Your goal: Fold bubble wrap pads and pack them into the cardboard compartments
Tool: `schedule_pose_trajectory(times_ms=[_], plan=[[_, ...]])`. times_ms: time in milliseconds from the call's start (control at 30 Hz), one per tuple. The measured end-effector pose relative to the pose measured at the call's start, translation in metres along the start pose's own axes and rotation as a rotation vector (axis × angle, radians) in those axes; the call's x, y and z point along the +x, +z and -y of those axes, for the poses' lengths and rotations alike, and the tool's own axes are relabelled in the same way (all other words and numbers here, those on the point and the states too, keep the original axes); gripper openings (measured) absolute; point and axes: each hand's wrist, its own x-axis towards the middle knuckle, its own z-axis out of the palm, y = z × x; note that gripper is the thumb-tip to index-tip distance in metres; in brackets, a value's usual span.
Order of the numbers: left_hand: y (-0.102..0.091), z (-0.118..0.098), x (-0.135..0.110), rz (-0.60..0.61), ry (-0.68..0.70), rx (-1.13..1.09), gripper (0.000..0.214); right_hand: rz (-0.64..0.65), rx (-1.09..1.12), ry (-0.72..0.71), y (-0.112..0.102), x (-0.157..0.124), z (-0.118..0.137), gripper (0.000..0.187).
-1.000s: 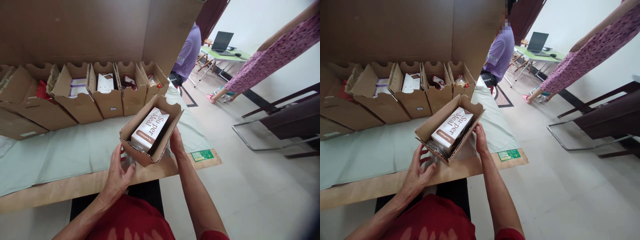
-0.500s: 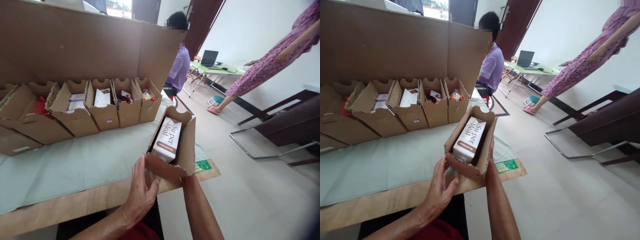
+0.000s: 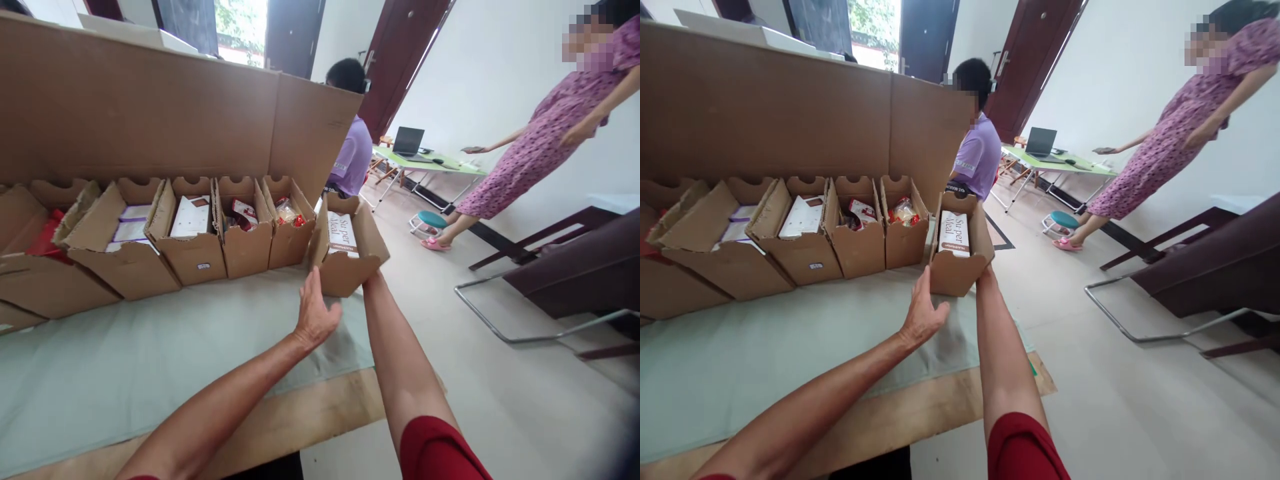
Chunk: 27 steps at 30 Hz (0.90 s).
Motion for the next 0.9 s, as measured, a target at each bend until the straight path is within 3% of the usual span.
schedule_pose_trajectory(times_ms=[100, 167, 333, 433, 567, 900], plan=[[0.003, 0.008, 0.018, 0.012, 0.027, -0.018, 0.100, 0.018, 0.105, 0.058, 0.005, 0.008, 0.000, 0.075], [-0.005, 0.015, 0.018, 0.042, 0.068, 0.024, 0.096, 0.004, 0.177, 0.075, 0.003, -0.006, -0.003, 0.081], [-0.055, 0.044, -0.011, 0.158, 0.124, 0.368, 0.077, 0.010, 0.323, 0.132, -0.011, -0.068, -0.024, 0.073], [-0.079, 0.058, -0.031, 0.232, 0.117, 0.586, 0.061, 0.041, 0.266, 0.210, -0.007, -0.080, -0.035, 0.079], [-0.085, 0.065, -0.044, 0.322, 0.149, 0.715, 0.047, 0.048, 0.270, 0.244, 0.003, -0.059, -0.041, 0.079], [-0.081, 0.067, -0.043, 0.310, 0.158, 0.711, 0.048, 0.063, 0.219, 0.287, 0.012, -0.007, -0.052, 0.071]])
